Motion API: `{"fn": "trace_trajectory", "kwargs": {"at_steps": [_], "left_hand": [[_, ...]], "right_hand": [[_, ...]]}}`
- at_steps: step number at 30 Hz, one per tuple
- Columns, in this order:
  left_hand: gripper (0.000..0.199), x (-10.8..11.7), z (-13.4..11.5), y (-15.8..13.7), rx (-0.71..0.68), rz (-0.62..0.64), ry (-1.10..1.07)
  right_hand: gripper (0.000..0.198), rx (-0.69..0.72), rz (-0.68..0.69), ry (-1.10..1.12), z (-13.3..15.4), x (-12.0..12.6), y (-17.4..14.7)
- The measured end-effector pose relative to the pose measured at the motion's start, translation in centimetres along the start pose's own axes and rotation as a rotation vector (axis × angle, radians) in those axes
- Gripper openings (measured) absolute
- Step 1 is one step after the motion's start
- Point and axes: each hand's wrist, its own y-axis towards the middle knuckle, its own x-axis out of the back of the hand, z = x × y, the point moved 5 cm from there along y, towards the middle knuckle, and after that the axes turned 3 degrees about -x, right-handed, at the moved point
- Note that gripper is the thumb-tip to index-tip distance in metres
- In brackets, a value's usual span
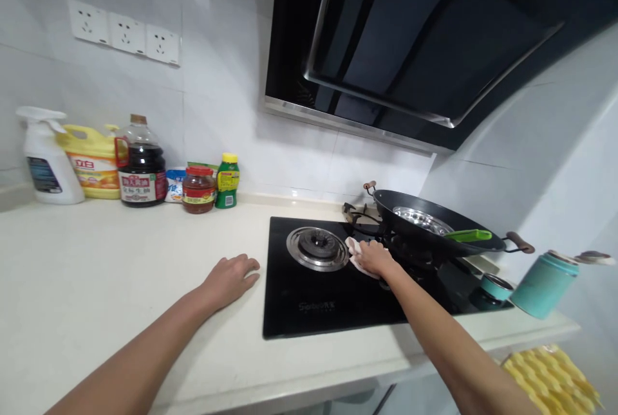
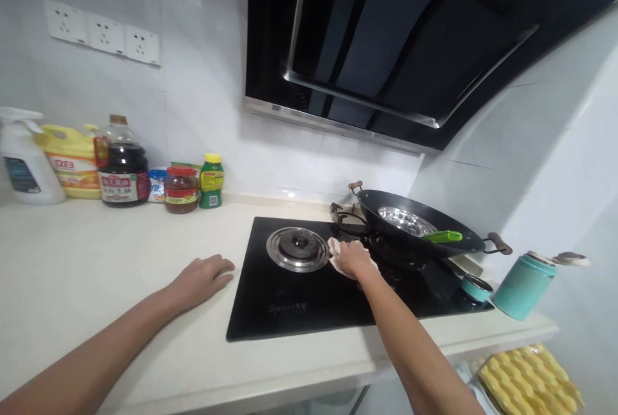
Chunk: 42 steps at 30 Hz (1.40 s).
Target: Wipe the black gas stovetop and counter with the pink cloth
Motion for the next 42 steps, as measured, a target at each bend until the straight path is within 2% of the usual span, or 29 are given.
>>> {"fn": "trace_trajectory", "kwargs": {"at_steps": [5, 10, 16, 19, 21, 23, 25, 29, 35, 38, 40, 42], "left_hand": [[0.039, -0.2, 0.1, 0.0, 0.018, 0.002, -0.013], [0.041, 0.0, 0.2, 0.1, 0.024, 0.01, -0.028], [0.043, -0.5, 1.0, 0.2, 0.001, -0.025, -0.034], [0.043, -0.8, 1.2, 0.3, 0.013, -0.036, 0.039], [0.044, -0.8, 1.0, 0.5, 0.031, -0.015, 0.095], [0.045, -0.5, 0.6, 0.5, 0.05, 0.016, 0.121], [0.046, 0.2, -0.1, 0.0, 0.066, 0.045, 0.132], [0.048, 1.5, -1.8, -2.6, 0.044, 0.12, 0.075], [0.042, 3.2, -5.8, -9.4, 0.002, 0.103, -0.15], [0.038, 3.5, -8.2, -12.0, -0.019, 0.061, -0.237], [0.036, 3.3, -9.7, -13.0, -0.048, 0.025, -0.288], [0.034, 3.0, -10.9, -13.6, -0.091, -0.028, -0.331]], "right_hand": [[0.034, 0.18, -0.132, -0.041, 4.6, 1.3, -4.5], [0.035, 0.326, -0.224, 0.013, 11.2, 2.6, -9.8], [0.043, 0.516, -0.241, 0.192, 19.1, 5.0, -15.4], [0.038, 0.659, -0.228, 0.259, 20.8, 6.1, -19.2], [0.037, 0.747, -0.243, 0.308, 20.4, 6.3, -21.4], [0.037, 0.786, -0.253, 0.37, 18.8, 6.0, -22.8], [0.036, 0.755, -0.247, 0.439, 16.1, 5.1, -23.0], [0.041, 0.522, -0.257, 0.506, 8.0, 2.8, -21.5], [0.041, 0.229, -0.284, 0.263, -7.4, -0.7, -19.5], [0.038, 0.016, -0.283, 0.101, -15.0, -2.8, -18.8], [0.04, -0.131, -0.288, 0.051, -19.1, -3.8, -18.5], [0.041, -0.233, -0.304, 0.003, -21.3, -4.2, -18.6]]}}
